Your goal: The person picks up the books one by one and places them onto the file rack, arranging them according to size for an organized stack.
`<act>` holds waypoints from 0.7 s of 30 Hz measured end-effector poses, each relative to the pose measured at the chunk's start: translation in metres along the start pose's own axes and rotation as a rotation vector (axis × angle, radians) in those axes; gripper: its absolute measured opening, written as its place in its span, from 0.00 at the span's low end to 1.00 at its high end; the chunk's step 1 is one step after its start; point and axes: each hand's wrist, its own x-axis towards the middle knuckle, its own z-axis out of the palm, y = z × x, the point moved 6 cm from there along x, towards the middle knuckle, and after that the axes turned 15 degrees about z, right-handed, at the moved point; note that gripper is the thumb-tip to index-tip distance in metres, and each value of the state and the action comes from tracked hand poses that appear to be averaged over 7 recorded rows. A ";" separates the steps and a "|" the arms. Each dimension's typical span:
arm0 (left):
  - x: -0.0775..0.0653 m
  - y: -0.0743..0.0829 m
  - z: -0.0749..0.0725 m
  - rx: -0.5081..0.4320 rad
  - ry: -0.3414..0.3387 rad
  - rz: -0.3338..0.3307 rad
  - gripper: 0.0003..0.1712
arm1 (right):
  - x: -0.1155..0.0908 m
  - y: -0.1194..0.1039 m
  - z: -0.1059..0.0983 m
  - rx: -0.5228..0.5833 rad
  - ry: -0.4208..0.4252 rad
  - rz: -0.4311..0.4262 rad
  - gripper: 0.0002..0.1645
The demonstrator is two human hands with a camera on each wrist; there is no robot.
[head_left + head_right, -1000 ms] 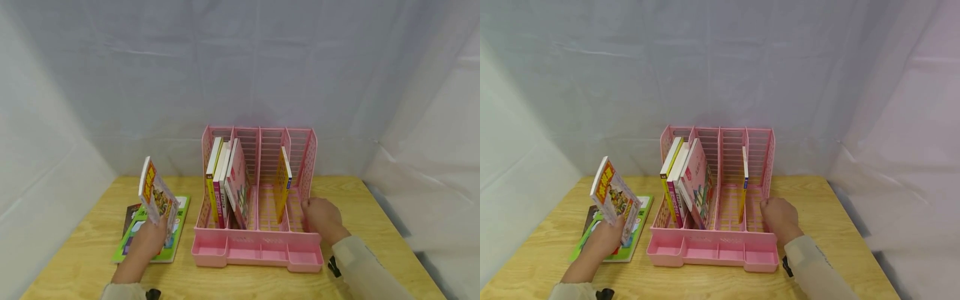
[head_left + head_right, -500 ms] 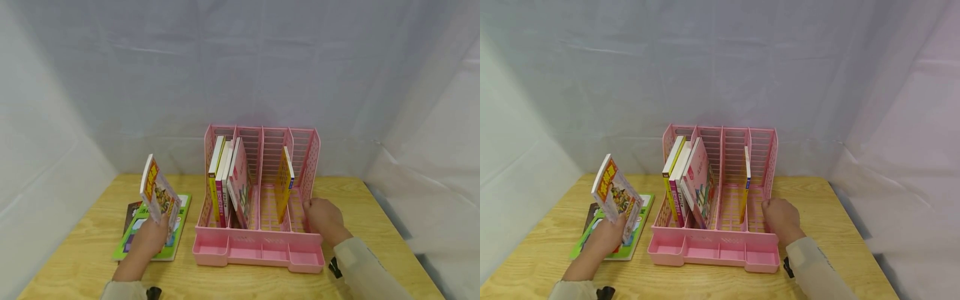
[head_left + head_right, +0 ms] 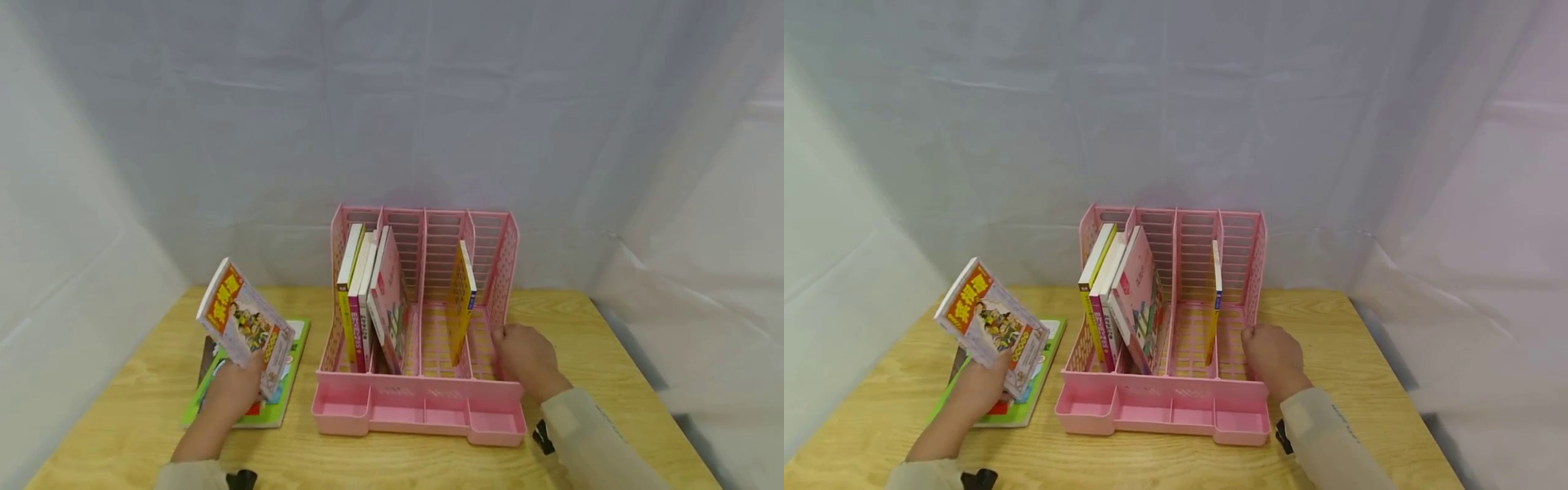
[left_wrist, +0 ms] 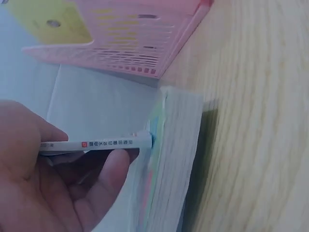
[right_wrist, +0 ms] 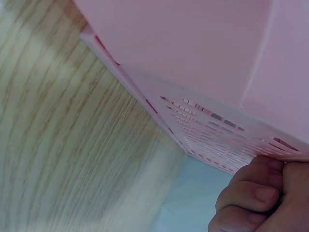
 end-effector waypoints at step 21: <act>-0.076 0.189 -0.040 -0.356 0.881 0.919 0.35 | 0.010 -0.001 0.002 0.035 -0.002 0.017 0.30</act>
